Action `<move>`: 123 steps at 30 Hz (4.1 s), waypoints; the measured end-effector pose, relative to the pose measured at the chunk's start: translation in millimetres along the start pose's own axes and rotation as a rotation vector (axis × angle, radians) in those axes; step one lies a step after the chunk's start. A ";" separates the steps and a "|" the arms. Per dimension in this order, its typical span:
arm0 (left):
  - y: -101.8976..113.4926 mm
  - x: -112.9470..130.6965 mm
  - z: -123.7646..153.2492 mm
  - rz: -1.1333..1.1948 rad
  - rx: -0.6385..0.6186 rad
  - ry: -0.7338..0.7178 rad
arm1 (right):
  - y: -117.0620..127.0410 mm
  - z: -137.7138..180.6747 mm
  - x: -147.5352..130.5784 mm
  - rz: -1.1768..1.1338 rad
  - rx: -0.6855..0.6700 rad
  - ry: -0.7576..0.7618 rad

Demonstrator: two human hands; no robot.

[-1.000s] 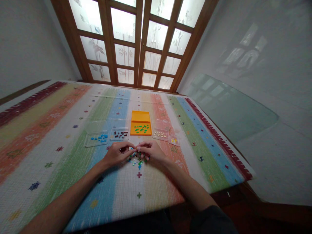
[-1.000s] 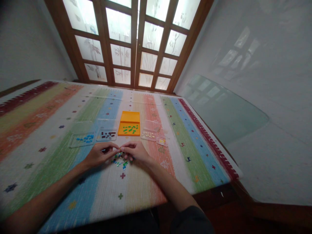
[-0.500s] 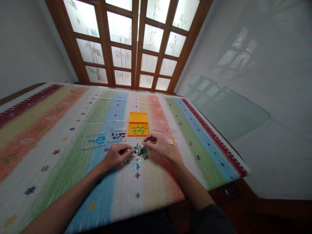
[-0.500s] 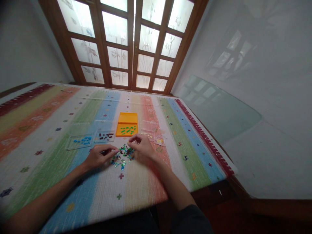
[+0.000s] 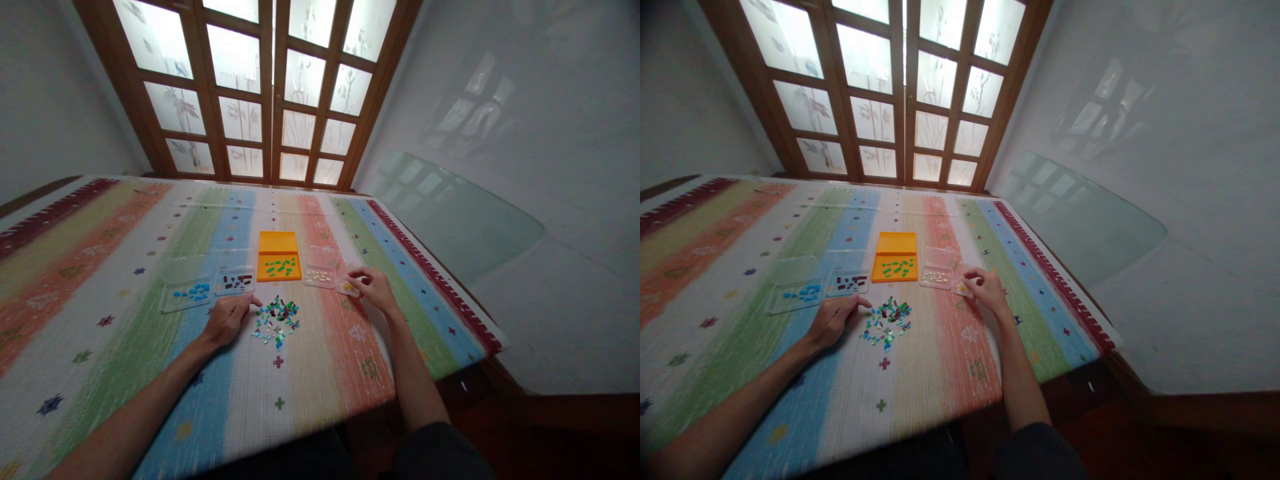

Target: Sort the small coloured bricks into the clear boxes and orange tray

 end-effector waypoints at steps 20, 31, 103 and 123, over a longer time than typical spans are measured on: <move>-2.2 -8.7 -1.5 0.017 -0.019 0.012 | 4.8 6.1 -1.3 0.248 0.039 0.057; -1.5 -7.8 -3.3 -0.008 -0.017 0.076 | -10.9 8.0 -35.0 0.130 0.079 0.135; -25.3 8.4 6.2 -0.357 -0.048 0.053 | -104.8 14.5 -83.5 0.139 -0.154 0.328; 5.4 19.5 -5.2 -0.249 -0.031 0.061 | -106.0 14.1 -81.6 0.132 -0.184 0.368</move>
Point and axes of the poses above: each hand's wrist, its own z-axis away from the middle knuckle, its own y-axis out of the back of the hand, x = y × z, the point moved 9 cm from there along -z, towards the middle knuckle, and after that the axes turned 15 degrees about y, right-handed, at the moved point
